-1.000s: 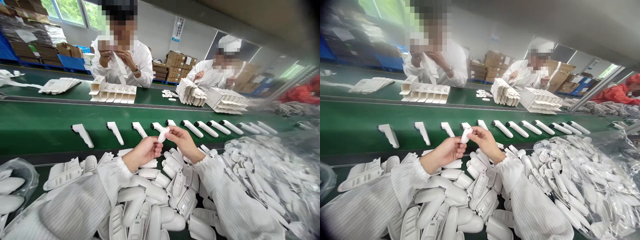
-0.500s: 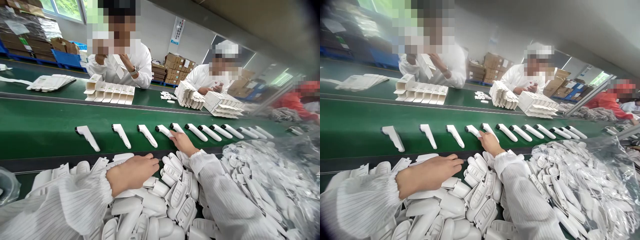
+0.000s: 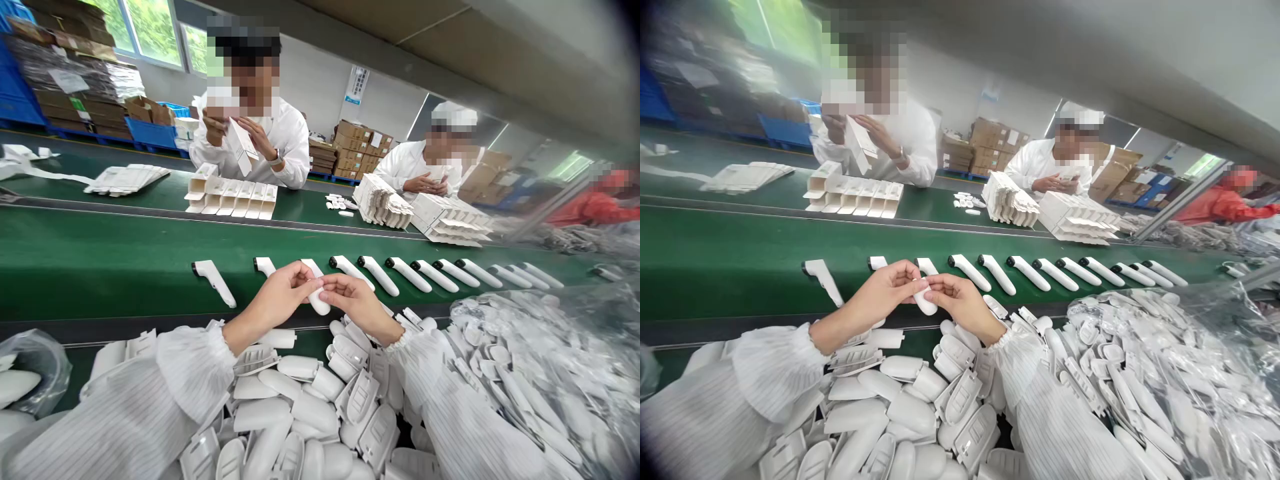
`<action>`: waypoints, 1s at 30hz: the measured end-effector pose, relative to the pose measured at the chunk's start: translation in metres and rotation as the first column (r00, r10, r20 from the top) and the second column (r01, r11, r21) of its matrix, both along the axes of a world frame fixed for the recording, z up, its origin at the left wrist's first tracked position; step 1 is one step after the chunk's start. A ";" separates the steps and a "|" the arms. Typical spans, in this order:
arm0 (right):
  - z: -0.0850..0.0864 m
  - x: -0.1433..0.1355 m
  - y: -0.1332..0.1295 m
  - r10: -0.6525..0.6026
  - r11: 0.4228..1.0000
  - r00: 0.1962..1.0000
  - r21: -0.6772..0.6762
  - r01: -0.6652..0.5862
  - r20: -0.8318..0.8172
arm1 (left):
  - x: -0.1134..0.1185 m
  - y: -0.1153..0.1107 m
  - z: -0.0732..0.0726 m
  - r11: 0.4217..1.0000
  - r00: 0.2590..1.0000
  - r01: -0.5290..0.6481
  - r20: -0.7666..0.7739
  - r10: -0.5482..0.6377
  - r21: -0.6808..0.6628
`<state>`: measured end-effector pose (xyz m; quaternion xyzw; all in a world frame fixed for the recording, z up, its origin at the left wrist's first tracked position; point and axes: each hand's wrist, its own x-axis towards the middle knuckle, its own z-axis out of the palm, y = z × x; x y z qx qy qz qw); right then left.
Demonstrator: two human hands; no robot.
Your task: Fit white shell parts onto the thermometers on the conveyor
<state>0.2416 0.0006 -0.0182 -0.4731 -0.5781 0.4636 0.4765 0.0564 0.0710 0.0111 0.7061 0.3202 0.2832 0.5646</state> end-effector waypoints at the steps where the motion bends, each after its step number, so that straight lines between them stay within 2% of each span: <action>1: -0.001 -0.001 0.003 -0.019 1.000 1.000 -0.002 0.019 0.010 | -0.004 -0.001 -0.004 0.998 0.998 -0.022 -0.051 0.025 0.056; 2: -0.002 0.002 0.006 -0.054 0.998 0.997 -0.005 0.055 0.051 | -0.010 -0.002 -0.007 0.988 0.990 -0.014 -0.136 0.035 0.152; 3: -0.005 0.007 0.011 -0.100 0.995 0.988 -0.005 0.101 0.119 | -0.017 -0.004 -0.009 0.965 0.969 0.043 -0.247 0.023 0.257; 5: -0.013 0.024 0.019 -0.199 0.979 0.930 0.010 0.206 0.309 | -0.034 -0.009 -0.012 0.870 0.862 0.282 -0.506 -0.045 0.403; 6: -0.017 0.032 0.023 -0.236 0.968 0.879 0.021 0.250 0.415 | -0.042 -0.012 -0.014 0.797 0.778 0.426 -0.623 -0.082 0.427; 8: -0.027 0.044 0.029 -0.244 0.959 0.752 0.035 0.282 0.613 | -0.053 -0.020 -0.017 0.626 0.632 0.634 -0.771 -0.082 0.453; 10: -0.035 0.047 0.032 -0.203 0.965 0.617 0.047 0.260 0.760 | -0.056 -0.026 -0.022 0.469 0.565 0.738 -0.824 -0.038 0.485; 12: -0.043 0.046 0.034 -0.182 0.973 0.493 0.084 0.215 0.851 | -0.053 -0.030 -0.028 0.360 0.540 0.785 -0.842 0.000 0.504; 14: -0.048 0.045 0.036 -0.193 0.975 0.411 0.129 0.180 0.891 | -0.047 -0.031 -0.033 0.314 0.520 0.805 -0.853 0.032 0.503; 17: -0.049 0.051 0.036 -0.211 0.973 0.390 0.153 0.175 0.896 | -0.040 -0.028 -0.033 0.291 0.496 0.826 -0.868 0.031 0.483; 19: -0.045 0.056 0.032 -0.213 0.971 0.401 0.147 0.190 0.891 | -0.039 -0.023 -0.027 0.322 0.494 0.823 -0.870 0.005 0.469; 20: -0.042 0.056 0.029 -0.229 0.967 0.418 0.159 0.197 0.879 | -0.039 -0.020 -0.021 0.364 0.502 0.808 -0.864 -0.014 0.464; 22: -0.034 0.049 0.019 -0.286 0.956 0.511 0.204 0.211 0.811 | -0.041 -0.012 -0.006 0.498 0.554 0.741 -0.829 -0.074 0.451; 23: -0.029 0.042 0.014 -0.291 0.956 0.600 0.205 0.209 0.745 | -0.042 -0.008 0.001 0.575 0.600 0.689 -0.792 -0.114 0.440; 24: -0.025 0.032 0.008 -0.260 0.966 0.709 0.176 0.192 0.656 | -0.042 -0.004 0.008 0.654 0.657 0.627 -0.739 -0.151 0.424; 26: -0.017 0.007 -0.001 -0.101 0.995 0.897 0.051 0.088 0.431 | -0.040 0.002 0.017 0.799 0.774 0.487 -0.598 -0.209 0.352; 28: -0.011 -0.015 -0.004 0.042 0.999 0.964 -0.044 -0.032 0.262 | -0.037 0.006 0.019 0.894 0.860 0.358 -0.468 -0.205 0.268; 30: -0.008 -0.026 0.000 0.064 0.997 0.969 -0.054 -0.053 0.240 | -0.036 0.008 0.017 0.932 0.905 0.261 -0.400 -0.145 0.252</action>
